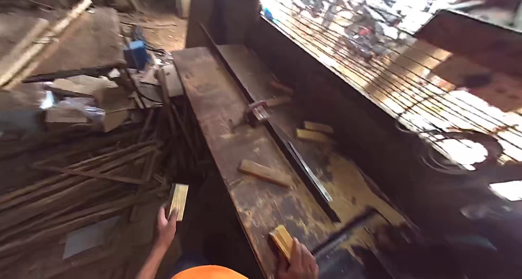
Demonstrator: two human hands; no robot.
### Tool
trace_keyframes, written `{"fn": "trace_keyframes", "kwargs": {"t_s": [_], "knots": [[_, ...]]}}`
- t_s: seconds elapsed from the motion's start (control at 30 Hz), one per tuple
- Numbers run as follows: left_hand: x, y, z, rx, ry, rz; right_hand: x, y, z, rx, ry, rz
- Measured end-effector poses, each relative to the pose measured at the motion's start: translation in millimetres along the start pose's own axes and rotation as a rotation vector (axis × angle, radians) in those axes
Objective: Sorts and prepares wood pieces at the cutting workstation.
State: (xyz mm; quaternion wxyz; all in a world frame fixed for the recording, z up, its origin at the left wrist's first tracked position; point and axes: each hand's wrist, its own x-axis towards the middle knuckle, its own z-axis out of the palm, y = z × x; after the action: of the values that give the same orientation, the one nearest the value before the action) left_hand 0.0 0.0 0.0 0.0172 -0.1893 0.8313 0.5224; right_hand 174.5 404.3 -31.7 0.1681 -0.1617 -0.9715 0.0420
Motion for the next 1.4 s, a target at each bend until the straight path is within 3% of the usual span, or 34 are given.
{"fn": "trace_keyframes", "kwargs": {"t_s": [0.17, 0.3, 0.43, 0.63, 0.8, 1.03, 1.17, 1.27, 1.33, 1.4], "knots": [[45, 112, 38, 0.240, -0.165, 0.456, 7, -17, -6, 0.034, 0.083, 0.047], [78, 175, 86, 0.419, -0.247, 0.626, 7, -19, -3, 0.004, 0.104, 0.061], [121, 213, 137, 0.563, -0.293, 0.685, 9, -23, -7, -0.001, 0.084, 0.077], [176, 196, 197, 0.753, -0.367, 0.767, 11, -33, -9, -0.016, 0.068, 0.177], [181, 201, 193, 0.718, -0.388, 0.725, 11, -43, -3, -0.005, 0.105, 0.251], [187, 179, 183, 0.465, -0.393, 0.620, 22, -51, -16, 0.062, 0.053, 0.385], [171, 172, 179, 0.437, -0.322, 0.665, 10, -44, -46, 0.379, 0.019, 0.676], [148, 170, 167, 0.427, -0.288, 0.898, -7, -35, -74, 0.803, 0.127, 1.090], [131, 174, 165, 0.443, -0.455, 1.070, -15, -33, -98, 1.181, 0.316, 1.412], [118, 182, 173, 0.522, -0.636, 1.162, -23, -34, -120, 1.482, 0.484, 1.579]]}}
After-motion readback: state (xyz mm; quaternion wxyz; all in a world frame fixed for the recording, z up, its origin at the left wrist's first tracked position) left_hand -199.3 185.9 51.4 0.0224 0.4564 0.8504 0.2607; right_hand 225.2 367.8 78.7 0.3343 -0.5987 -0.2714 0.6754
